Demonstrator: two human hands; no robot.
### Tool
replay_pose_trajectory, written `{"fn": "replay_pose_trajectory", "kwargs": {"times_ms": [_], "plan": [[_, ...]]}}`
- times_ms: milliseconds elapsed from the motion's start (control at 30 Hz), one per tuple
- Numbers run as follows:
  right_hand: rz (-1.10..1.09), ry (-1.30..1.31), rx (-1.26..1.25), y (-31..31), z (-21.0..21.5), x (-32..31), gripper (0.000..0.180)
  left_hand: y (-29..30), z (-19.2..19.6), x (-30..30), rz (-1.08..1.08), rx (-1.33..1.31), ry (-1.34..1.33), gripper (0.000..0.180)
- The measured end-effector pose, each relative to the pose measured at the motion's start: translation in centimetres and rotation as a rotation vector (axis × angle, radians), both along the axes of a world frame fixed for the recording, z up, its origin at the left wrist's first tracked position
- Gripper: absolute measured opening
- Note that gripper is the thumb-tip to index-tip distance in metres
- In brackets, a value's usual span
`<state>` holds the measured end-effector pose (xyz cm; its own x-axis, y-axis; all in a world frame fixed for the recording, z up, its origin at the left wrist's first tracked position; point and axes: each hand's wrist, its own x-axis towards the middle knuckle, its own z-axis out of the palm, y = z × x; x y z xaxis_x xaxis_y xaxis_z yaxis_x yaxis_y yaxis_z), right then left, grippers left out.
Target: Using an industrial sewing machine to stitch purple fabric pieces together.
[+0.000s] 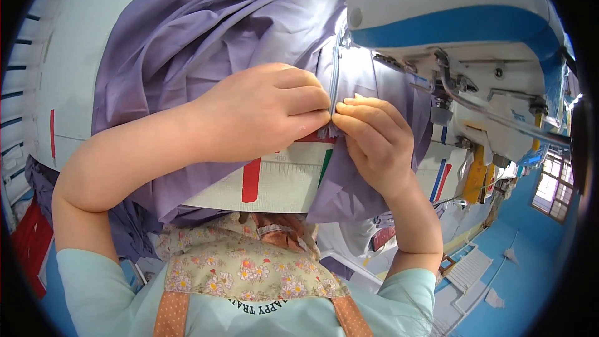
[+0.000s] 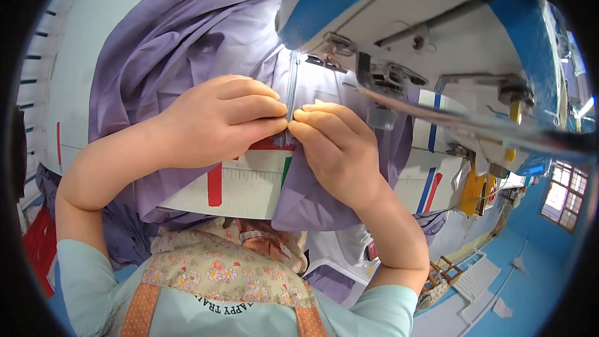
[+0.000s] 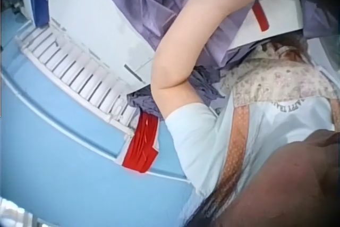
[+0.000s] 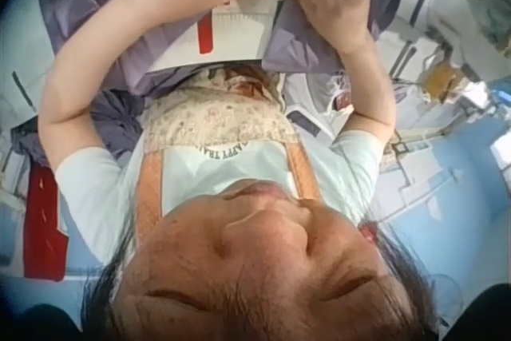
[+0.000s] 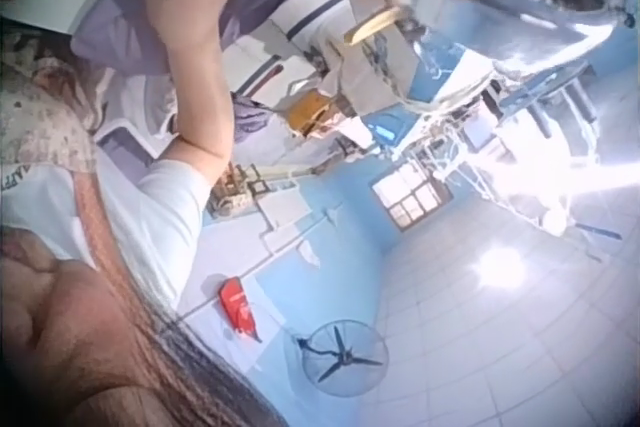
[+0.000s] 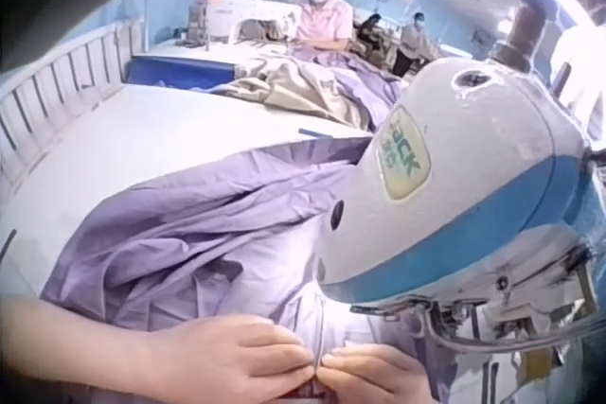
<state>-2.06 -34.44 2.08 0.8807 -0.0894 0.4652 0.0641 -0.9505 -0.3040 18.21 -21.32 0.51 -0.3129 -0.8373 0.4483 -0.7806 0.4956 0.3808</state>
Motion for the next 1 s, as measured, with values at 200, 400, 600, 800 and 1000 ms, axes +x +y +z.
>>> {"fn": "replay_pose_trajectory", "kwargs": {"times_ms": [200,400,600,800,1000], "plan": [[-0.010,0.014,0.053,0.0,0.1,-0.4,0.029,1.2,0.1,-0.6,-0.027,-0.014,0.037,0.028],[0.030,-0.011,-0.013,0.1,-0.2,-0.4,0.027,1.0,0.2,-0.4,-0.042,-0.026,0.061,0.028],[0.037,0.016,-0.051,0.3,-0.3,-0.6,0.026,0.9,0.3,-0.2,-0.053,-0.007,0.069,0.028],[-0.041,0.136,-0.032,-0.5,0.1,0.0,0.024,-0.5,0.2,0.9,-0.040,-0.016,0.020,0.031],[-0.013,0.088,-0.087,-1.0,0.2,0.7,0.027,-0.9,0.0,1.3,-0.031,0.006,0.036,0.035]]}}
